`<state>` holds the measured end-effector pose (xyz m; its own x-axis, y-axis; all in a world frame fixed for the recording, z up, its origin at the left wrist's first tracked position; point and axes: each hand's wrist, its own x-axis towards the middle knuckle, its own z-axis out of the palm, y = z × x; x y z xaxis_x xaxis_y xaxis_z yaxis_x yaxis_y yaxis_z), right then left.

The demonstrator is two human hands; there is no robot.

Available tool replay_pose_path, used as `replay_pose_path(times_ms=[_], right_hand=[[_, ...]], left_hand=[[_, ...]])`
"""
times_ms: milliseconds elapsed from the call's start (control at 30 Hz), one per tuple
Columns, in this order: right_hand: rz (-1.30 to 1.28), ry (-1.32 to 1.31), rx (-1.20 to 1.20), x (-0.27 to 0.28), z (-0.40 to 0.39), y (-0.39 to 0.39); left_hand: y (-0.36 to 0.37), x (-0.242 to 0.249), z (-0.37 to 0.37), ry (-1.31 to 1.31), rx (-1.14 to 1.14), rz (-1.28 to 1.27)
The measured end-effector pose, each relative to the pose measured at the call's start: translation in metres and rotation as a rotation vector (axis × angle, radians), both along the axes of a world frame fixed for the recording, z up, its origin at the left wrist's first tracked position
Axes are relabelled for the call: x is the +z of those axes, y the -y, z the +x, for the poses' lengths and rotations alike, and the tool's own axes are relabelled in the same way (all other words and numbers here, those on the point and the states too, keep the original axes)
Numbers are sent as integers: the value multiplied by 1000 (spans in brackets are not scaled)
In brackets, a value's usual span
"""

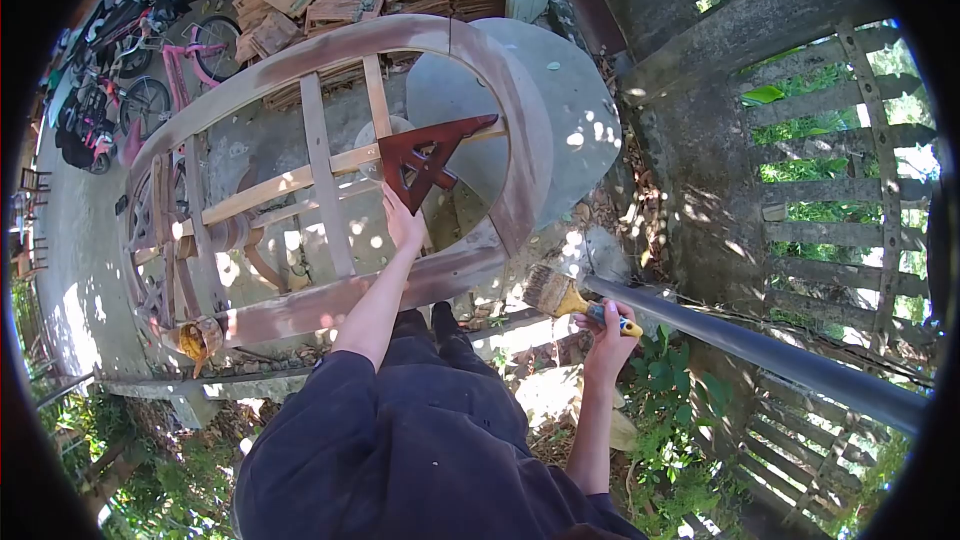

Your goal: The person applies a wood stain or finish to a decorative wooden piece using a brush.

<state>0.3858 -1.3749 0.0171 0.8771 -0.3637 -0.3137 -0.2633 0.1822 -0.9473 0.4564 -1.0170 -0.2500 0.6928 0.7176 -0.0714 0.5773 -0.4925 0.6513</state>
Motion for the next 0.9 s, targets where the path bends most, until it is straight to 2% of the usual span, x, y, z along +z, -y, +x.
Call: replay_pose_path(times_ms=[100,533,900], right_hand=[[7,1,14,2,1,-2],[5,-13,28,-8,1,-9],[18,-19,103,-6,7,-39]], left_hand=[[0,7,1,-67,10,-111],[-3,2,-4,-90,34,-84],[-1,18,-2,-88,46,-195]])
